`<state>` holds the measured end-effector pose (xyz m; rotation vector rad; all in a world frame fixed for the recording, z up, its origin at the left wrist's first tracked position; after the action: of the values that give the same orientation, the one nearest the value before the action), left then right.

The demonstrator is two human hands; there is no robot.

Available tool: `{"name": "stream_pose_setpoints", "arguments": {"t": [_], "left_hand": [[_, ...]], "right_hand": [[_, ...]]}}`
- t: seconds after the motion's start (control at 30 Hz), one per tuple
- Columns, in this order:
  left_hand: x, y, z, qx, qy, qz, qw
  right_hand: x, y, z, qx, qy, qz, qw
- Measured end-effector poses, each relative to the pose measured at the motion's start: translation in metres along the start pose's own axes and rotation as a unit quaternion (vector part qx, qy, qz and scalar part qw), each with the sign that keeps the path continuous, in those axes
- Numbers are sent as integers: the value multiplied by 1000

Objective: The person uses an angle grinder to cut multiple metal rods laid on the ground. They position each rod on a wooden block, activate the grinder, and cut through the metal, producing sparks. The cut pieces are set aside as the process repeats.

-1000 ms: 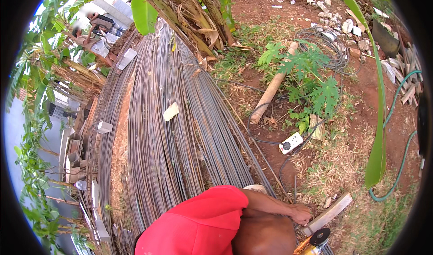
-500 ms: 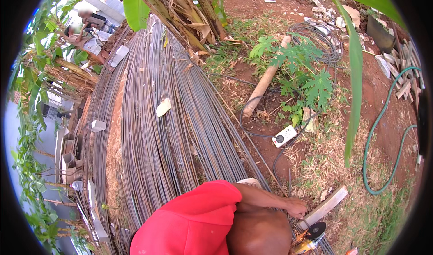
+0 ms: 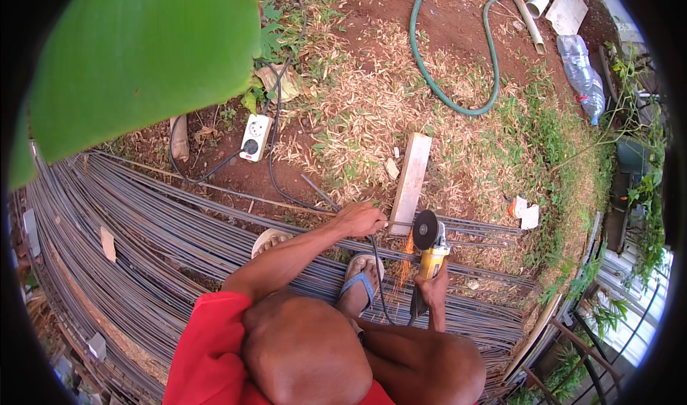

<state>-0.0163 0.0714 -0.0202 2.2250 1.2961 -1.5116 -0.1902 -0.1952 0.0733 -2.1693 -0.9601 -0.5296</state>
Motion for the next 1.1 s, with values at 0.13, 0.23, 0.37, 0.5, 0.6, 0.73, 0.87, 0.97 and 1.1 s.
{"name": "stream_pose_setpoints", "arguments": {"t": [0.13,0.23,0.37,0.5,0.6,0.73,0.87,0.97,1.1], "left_hand": [[9,-3,1,29,25,-15,999],[8,-4,-2,45,22,-17,999],[2,-4,-6,49,18,-19,998],[4,-2,-8,49,22,-29,998],[2,-4,-9,50,23,-30,998],[-1,-5,-13,42,20,-20,999],[5,-8,-10,21,20,-23,999],[1,-8,-12,9,-1,-22,1000],[1,-6,-6,-33,-7,-1,999]], "right_hand": [[10,-3,5,6,6,8,1000],[18,-2,8,10,-24,48,999],[-3,1,7,-7,49,20,999],[-17,4,3,-55,158,63,984],[-23,1,-15,-72,238,108,962],[-18,-4,-25,-96,322,143,931],[-15,-6,-24,-93,368,150,913],[-3,-11,-23,-98,409,159,893],[8,-6,-20,-86,466,164,865]]}}
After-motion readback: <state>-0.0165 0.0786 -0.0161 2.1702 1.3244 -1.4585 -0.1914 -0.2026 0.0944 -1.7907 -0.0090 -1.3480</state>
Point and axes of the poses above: each hand's wrist, its own y-axis towards the middle knuckle, its own z-axis out of the palm, x = y × z, the point moved 2 cm from there along y, towards the middle knuckle, and after that the axes turned 10 degrees about -x, right-handed, at the moved point
